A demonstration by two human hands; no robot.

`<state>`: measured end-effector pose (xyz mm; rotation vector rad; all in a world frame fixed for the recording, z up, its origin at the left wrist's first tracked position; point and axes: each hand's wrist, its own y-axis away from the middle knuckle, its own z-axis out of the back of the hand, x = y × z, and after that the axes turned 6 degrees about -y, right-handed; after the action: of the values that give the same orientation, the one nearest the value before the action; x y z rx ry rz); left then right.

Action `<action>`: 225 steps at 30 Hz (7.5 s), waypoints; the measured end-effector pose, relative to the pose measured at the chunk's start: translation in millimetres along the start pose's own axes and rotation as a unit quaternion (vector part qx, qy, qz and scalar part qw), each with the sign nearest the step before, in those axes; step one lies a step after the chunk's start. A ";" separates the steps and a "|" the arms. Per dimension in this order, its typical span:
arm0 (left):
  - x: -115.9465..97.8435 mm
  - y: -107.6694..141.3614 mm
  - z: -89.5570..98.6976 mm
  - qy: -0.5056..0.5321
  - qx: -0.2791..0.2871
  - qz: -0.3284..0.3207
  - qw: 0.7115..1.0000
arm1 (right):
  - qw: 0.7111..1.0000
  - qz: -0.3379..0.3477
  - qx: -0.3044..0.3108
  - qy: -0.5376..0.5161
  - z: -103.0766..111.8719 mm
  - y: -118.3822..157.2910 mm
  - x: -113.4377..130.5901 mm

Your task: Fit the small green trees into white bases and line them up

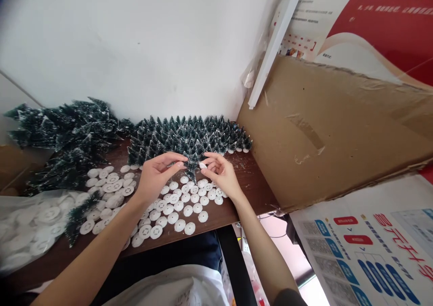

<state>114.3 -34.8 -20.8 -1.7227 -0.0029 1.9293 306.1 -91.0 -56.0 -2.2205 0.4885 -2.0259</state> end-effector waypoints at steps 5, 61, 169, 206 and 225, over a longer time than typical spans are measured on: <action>2.1 -0.3 -0.6 0.017 -0.023 -0.017 0.999 | 0.987 -0.062 0.003 -0.150 -3.0 0.6 0.1; 5.7 6.8 -7.8 -0.054 0.010 -0.087 0.995 | 0.985 0.077 0.078 0.134 -5.7 8.4 -8.4; 13.9 0.9 9.3 -0.303 0.122 -0.281 0.903 | 0.909 0.031 -0.041 0.414 83.5 -44.3 7.3; 21.1 4.8 4.7 -0.388 0.171 -0.268 0.865 | 0.894 -0.066 0.195 0.397 48.4 -35.8 10.2; 10.3 3.3 1.4 -0.333 0.086 -0.331 0.879 | 0.892 -0.074 0.207 0.396 54.2 -36.5 10.8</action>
<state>111.4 -33.1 -31.1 -0.7148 -0.5787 1.7959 366.3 -67.5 -41.5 -1.1600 -0.0875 -2.7422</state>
